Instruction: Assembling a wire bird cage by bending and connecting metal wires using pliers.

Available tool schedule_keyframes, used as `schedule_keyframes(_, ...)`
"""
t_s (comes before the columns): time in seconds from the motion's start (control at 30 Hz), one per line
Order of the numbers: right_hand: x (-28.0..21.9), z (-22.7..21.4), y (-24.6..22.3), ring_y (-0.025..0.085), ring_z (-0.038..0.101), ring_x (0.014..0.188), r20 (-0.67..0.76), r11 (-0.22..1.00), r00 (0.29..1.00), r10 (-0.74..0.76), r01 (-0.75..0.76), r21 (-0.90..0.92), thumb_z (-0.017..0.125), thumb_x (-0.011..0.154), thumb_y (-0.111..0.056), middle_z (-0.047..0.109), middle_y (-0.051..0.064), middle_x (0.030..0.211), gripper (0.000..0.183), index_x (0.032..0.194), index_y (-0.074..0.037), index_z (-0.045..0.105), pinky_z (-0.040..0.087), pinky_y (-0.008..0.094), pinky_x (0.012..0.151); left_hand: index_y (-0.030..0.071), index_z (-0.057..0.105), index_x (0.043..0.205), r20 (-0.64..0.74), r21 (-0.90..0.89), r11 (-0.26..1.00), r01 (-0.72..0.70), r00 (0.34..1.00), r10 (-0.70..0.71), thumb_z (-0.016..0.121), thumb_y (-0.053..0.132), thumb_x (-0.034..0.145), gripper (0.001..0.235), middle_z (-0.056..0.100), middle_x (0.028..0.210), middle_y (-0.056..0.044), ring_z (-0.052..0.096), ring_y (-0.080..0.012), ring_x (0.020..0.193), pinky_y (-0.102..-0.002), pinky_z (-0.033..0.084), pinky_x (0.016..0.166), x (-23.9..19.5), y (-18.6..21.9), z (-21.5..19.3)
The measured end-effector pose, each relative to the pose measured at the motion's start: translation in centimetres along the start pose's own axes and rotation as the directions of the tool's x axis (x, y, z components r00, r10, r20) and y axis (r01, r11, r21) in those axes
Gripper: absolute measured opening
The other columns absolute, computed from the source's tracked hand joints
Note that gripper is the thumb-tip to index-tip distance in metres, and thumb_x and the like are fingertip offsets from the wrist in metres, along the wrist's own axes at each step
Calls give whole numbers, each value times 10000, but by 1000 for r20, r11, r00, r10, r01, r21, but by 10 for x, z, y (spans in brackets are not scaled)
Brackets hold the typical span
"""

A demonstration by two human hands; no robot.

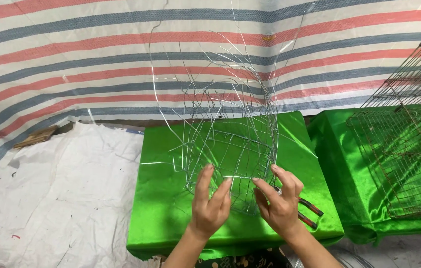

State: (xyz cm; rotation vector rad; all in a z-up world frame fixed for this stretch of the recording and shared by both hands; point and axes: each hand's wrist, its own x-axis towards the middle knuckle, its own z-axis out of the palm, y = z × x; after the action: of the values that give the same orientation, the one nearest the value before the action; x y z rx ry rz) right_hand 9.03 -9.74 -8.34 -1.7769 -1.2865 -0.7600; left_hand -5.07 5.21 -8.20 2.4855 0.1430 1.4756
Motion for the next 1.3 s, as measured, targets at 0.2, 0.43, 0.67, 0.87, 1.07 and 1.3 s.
schedule_keyframes(0.2,-91,8,11,346,420,1403,-11,895,936,351,-332,297,666,895,-133,347,202,1495,395,1261,-42,550,447,444,1194,37,541,1211,-295,-151,885,440,835,-465,589,75,902,315,426,1448,-213,470,-360,1365,-470,509,1132,-67,15,-10)
schedule_keyframes(0.43,-125,15,5,291,507,1231,366,234,387,846,-888,396,639,850,-195,400,167,1501,773,1543,-106,308,501,396,989,-27,480,1275,-307,-123,705,699,648,-697,606,-2,851,443,466,1431,-207,496,-327,1303,-388,486,1090,-123,21,-2)
schedule_keyframes(0.67,-127,27,-12,282,539,1296,524,-40,149,839,-943,332,577,869,-344,352,87,1648,705,1513,-151,364,433,459,1116,93,439,1382,252,39,664,747,635,-730,677,175,861,579,423,1504,-148,443,-323,1385,-519,388,1138,-168,59,28)
schedule_keyframes(0.87,-150,37,-9,327,625,1200,555,27,253,793,-924,382,539,915,-343,373,137,1601,568,1399,-49,498,540,451,1024,142,73,1588,473,-21,320,947,292,-832,697,126,886,940,118,1692,-94,190,-308,1534,-504,179,1242,-113,55,18)
schedule_keyframes(1.07,-135,35,0,305,527,1323,509,58,276,815,-913,403,544,955,-338,444,70,1604,405,1057,3,737,492,512,1053,101,422,1476,443,-23,358,934,330,-833,703,97,875,663,544,1475,-64,497,-250,1358,-420,405,1161,-97,37,42)
schedule_keyframes(1.3,-110,35,37,224,496,1367,374,95,320,870,-854,511,543,1013,-316,529,76,1519,340,1057,-32,725,500,403,981,192,158,1587,621,-1,420,907,330,-711,687,165,918,853,319,1627,-96,260,-313,1489,-473,249,1227,-80,51,46)
